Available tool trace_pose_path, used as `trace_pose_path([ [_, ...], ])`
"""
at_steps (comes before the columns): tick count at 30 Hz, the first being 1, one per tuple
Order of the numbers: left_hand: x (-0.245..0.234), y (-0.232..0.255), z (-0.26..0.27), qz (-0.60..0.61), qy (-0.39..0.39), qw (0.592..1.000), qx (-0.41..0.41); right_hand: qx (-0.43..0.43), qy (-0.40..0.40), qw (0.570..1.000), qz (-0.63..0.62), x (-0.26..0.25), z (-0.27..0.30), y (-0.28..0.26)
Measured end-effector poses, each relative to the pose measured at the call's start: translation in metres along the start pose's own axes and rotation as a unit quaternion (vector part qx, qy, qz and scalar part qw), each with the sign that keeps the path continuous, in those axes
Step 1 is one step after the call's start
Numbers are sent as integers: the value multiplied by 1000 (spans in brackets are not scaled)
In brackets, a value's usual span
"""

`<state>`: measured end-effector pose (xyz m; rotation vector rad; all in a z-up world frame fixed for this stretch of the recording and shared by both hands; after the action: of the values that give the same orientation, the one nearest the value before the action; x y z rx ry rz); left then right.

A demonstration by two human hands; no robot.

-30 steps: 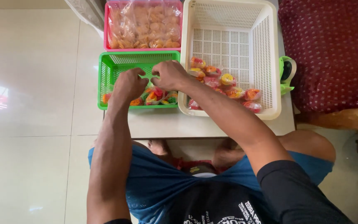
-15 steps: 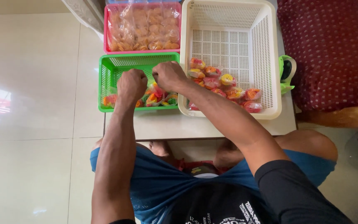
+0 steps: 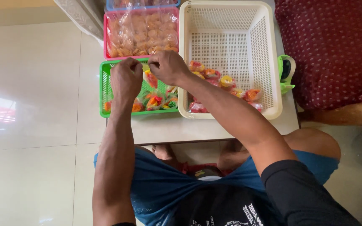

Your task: Packaging candies into small plastic bags and sealing them with a tape dispenser

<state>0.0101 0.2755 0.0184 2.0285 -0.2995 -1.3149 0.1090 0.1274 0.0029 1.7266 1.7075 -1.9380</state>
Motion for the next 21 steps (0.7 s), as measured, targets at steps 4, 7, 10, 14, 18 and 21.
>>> trace_pose_path([
  [4,0,11,-16,11,57,996,66,-20,44,999,-19,-32,-6,-17],
  [7,-11,50,-18,17,94,987,127,-30,102,994,28,-56,-4,-24],
  [10,-15,88,-19,42,50,996,54,-68,174,982,37,-84,2,-30],
  [14,2,121,-22,25,-18,999,-35,-12,218,975,37,-117,18,-31],
  [18,32,142,-20,15,-80,996,-45,66,256,958,106,-140,36,-9],
  [21,34,181,-5,48,-160,983,-81,73,258,959,97,-160,59,1],
])
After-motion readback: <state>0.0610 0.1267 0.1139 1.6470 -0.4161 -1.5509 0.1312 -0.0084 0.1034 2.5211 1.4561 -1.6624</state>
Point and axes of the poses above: each hand's wrist, its own z-axis away from the middle knuckle, its own x-axis out of the palm, y = z × x, the point moved 1 cm from there along -z, towards the middle knuckle, and after that the axes turned 1 degree about z, right-handed, at the moved point
